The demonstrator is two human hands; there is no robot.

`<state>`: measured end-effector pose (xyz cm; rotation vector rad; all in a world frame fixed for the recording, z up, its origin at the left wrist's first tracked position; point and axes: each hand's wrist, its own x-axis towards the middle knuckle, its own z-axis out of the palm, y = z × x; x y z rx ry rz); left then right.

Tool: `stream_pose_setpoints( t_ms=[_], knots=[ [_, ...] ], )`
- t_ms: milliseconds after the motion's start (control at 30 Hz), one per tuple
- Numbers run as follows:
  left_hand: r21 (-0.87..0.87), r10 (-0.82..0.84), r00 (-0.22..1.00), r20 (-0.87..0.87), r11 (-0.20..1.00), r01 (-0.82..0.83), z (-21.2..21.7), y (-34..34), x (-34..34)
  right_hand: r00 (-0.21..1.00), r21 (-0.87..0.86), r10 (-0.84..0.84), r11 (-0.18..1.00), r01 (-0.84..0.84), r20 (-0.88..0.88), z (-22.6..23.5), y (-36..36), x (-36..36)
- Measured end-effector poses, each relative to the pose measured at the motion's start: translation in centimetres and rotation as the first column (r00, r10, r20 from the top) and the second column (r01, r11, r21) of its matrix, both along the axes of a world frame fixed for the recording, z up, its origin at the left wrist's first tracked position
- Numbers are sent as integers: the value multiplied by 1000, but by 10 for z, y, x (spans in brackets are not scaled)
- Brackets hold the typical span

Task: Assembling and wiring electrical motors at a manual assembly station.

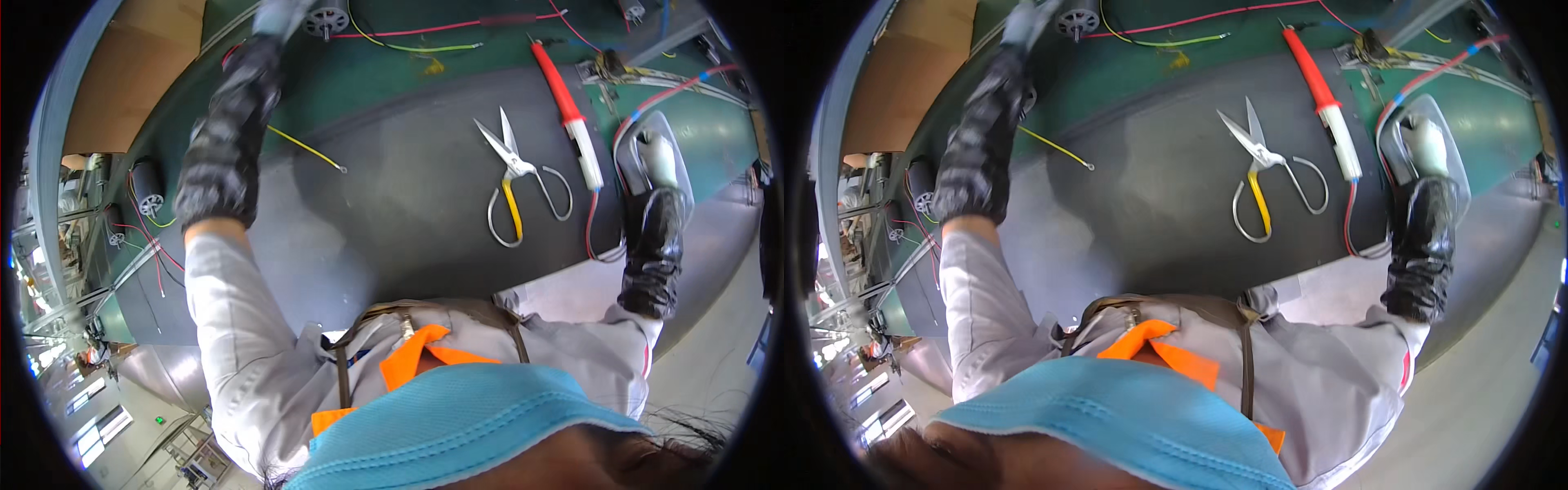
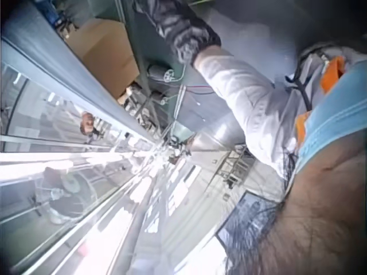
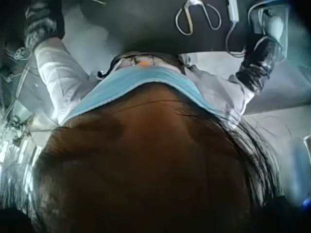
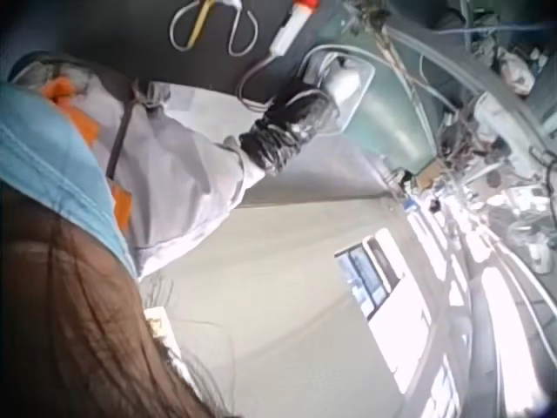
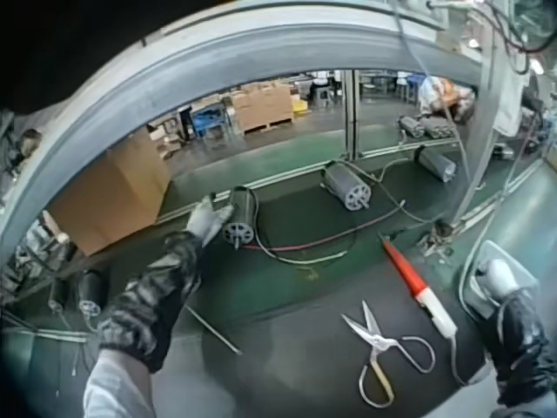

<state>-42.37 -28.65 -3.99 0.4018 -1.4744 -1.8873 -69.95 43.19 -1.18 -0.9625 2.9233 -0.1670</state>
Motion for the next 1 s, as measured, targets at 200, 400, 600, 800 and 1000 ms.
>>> stream_pose_setpoints(
  t_ms=[200,400,600,800,1000],
  knots=[
    [-931,842,398,365,323,170,-18,-3,-89,996,-68,-88,994,89,9,-6,4,21],
    [-749,708,252,660,591,300,5,55,-26,926,-270,-189,957,100,-326,55,-6,56],
    [-307,121,520,845,907,288,52,256,122,939,-778,-272,629,9,-210,85,12,117],
    [-15,-113,496,861,969,247,43,360,273,984,-956,112,273,104,139,115,-40,229],
    [-72,-12,147,989,829,554,88,368,304,401,-731,685,680,-52,609,71,-130,302]
  ],
)
